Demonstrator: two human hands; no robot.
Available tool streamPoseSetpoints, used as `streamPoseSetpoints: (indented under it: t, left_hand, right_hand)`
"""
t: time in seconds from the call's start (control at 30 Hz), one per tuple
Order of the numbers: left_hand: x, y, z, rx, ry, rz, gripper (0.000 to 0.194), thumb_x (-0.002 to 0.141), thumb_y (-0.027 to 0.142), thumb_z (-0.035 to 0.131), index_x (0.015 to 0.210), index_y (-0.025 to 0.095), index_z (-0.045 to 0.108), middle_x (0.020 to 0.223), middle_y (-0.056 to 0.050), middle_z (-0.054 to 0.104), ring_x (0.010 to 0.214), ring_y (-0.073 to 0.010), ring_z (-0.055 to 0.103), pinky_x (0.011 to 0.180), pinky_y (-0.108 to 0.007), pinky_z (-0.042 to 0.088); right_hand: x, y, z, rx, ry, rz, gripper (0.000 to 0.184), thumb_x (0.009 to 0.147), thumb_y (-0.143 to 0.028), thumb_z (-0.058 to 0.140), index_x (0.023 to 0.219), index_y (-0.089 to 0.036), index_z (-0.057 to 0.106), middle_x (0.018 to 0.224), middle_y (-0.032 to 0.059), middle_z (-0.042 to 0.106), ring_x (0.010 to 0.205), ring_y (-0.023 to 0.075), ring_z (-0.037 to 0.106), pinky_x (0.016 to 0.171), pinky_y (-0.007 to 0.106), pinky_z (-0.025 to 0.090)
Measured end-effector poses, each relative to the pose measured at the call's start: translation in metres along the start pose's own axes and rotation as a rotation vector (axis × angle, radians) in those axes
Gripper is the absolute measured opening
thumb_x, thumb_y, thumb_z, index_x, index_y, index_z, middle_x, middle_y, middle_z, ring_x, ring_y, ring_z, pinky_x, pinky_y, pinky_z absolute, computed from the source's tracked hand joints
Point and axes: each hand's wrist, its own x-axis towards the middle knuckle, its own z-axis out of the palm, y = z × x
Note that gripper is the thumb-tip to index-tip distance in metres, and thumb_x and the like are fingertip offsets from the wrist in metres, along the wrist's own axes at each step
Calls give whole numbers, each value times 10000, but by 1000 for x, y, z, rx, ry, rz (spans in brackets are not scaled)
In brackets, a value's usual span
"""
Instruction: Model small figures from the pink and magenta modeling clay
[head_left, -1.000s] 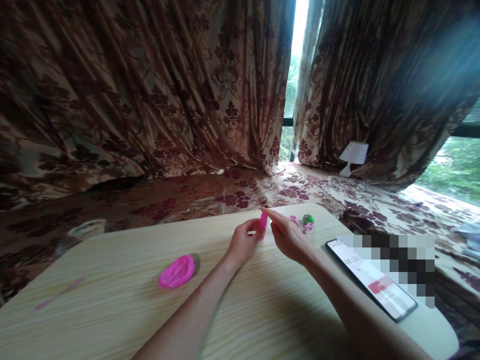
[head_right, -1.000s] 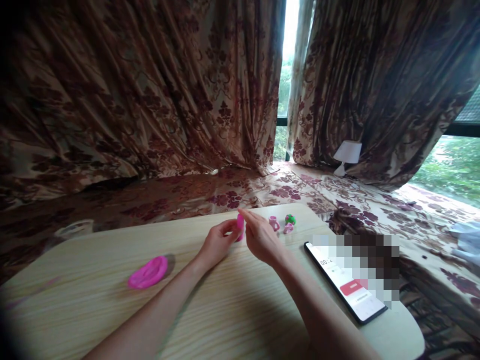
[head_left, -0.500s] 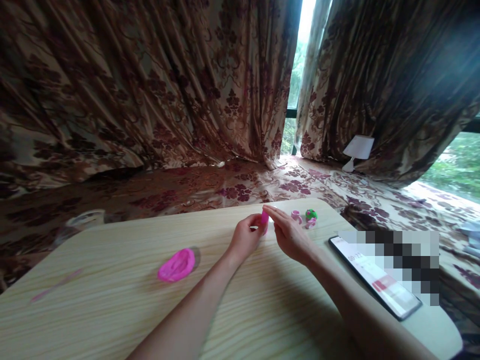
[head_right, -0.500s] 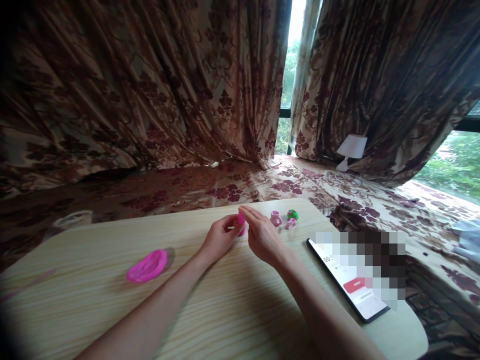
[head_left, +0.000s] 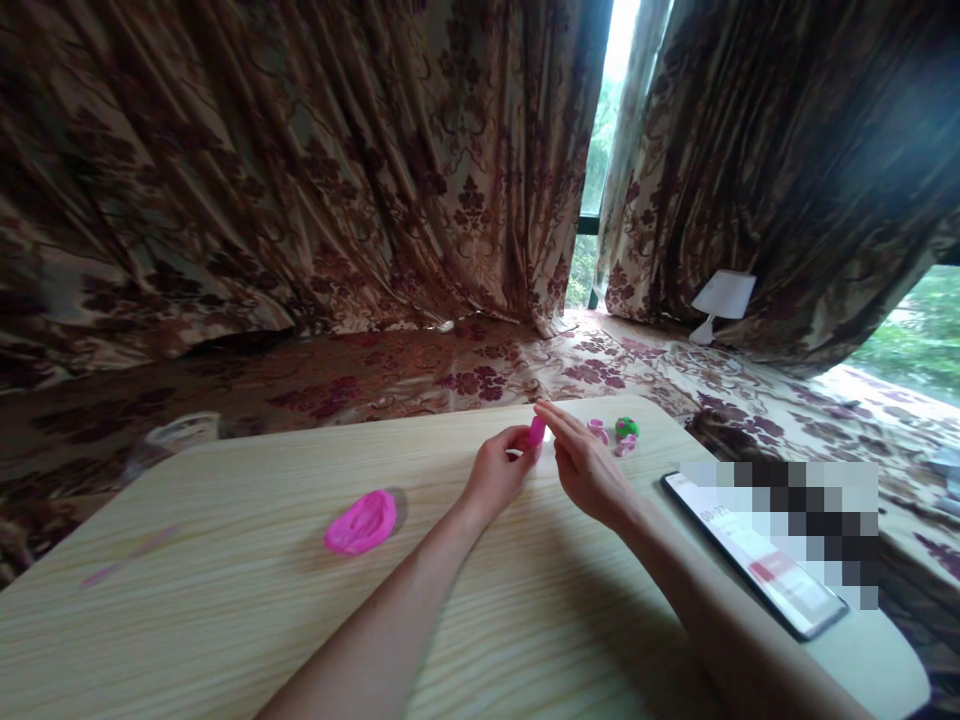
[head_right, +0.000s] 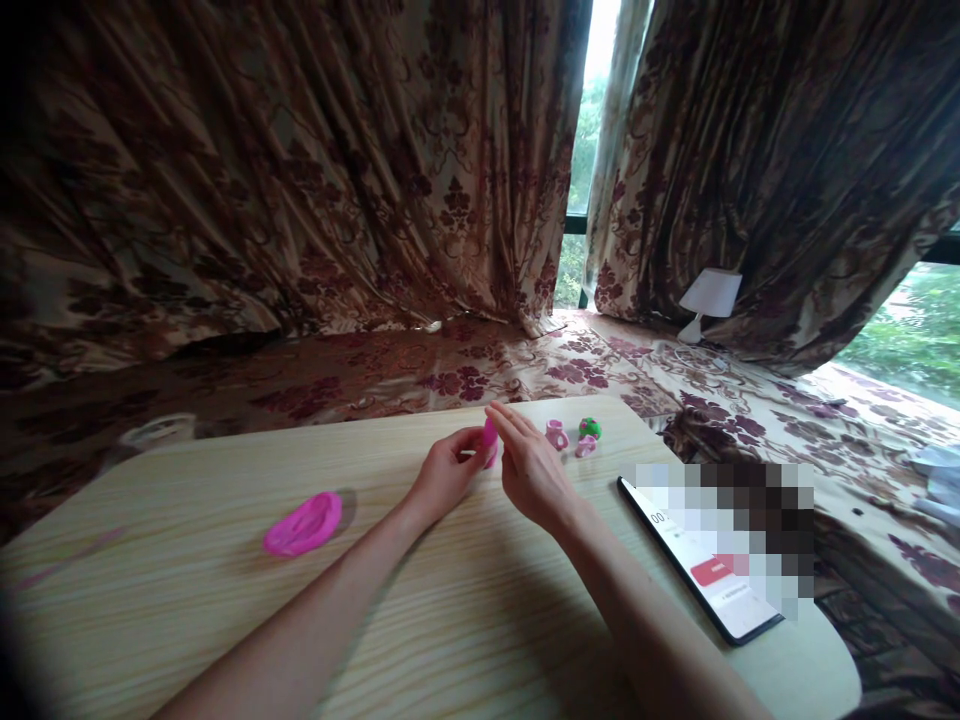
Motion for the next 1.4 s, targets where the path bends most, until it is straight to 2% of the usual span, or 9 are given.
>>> streamPoseSetpoints:
  t: [0.23, 0.43, 0.6, 0.77, 0.87, 1.03, 1.2, 1.33, 1.4]
  left_hand:
    - [-1, -2, 0, 19, -11, 23, 292, 800, 344, 521, 988, 154, 639, 883, -57, 664, 771, -146, 588, 630, -218, 471]
    - [-2, 1, 0, 46, -21, 46, 318, 818, 371, 498, 1014, 162, 637, 826, -37, 669, 727, -135, 594, 625, -213, 476]
    - [-4, 4, 1, 101, -26, 69, 320, 823, 348, 497, 1055, 161, 613, 906, -51, 670, 724, -130, 611, 643, -218, 488]
    - [-6, 4, 1, 236, -19, 95, 325, 782, 274, 551, 1093, 194, 599, 975, -52, 658, 835, -150, 605, 730, -246, 479]
    - [-8, 1, 0, 355, -1, 108, 338, 697, 250, 635, 1031, 204, 627, 955, -47, 648, 883, -180, 575, 785, -296, 458]
    - [-8, -3, -1, 543, 13, 145, 68, 683, 246, 627, 696, 194, 668, 807, -44, 624, 865, -204, 519, 826, -343, 401]
    - [-9, -5, -1, 634, 8, 158, 119, 705, 297, 612, 714, 203, 683, 832, -42, 616, 846, -194, 512, 780, -317, 404]
    - [-9, -5, -2, 669, -2, 174, 134, 721, 306, 599, 746, 217, 696, 824, -38, 615, 844, -189, 519, 782, -306, 406]
    - [-9, -5, -2, 681, 0, 180, 131, 721, 290, 599, 751, 212, 700, 828, -42, 616, 848, -189, 524, 790, -306, 408]
  right_hand:
    - [-1, -3, 0, -16, 7, -2, 619, 751, 36, 329, 1337, -150, 398, 1375, 95, 414, 1286, 171, 350, 1078, 355, 310]
    - [-1, 1, 2, 35, 19, 9, 607, 765, 20, 339, 1324, -205, 415, 1348, 77, 449, 1259, 179, 389, 1059, 387, 332]
    - [-3, 8, 7, 204, 127, 189, 498, 807, -118, 452, 1291, -233, 433, 1253, 93, 526, 1072, 194, 549, 794, 333, 533]
    - [-4, 10, 12, 314, 140, 306, 355, 797, -219, 534, 1151, -211, 554, 1014, 71, 646, 853, 169, 624, 643, 267, 541]
    - [-3, 11, 12, 344, 147, 321, 304, 789, -212, 540, 1088, -196, 590, 916, 54, 667, 800, 159, 633, 630, 256, 535]
    - [-3, 11, 13, 367, 150, 326, 291, 790, -218, 540, 1075, -191, 590, 923, 50, 660, 814, 152, 631, 617, 232, 533]
    - [-4, 9, 12, 383, 138, 335, 289, 796, -259, 544, 1072, -182, 583, 933, 62, 653, 812, 153, 631, 614, 235, 537]
    - [-5, 8, 9, 374, 100, 335, 432, 754, -276, 601, 1173, -199, 525, 982, 65, 645, 863, 171, 625, 647, 260, 542]
    - [-6, 9, 9, 367, 66, 336, 395, 751, -252, 590, 1141, -197, 554, 958, 57, 655, 836, 168, 630, 661, 270, 543]
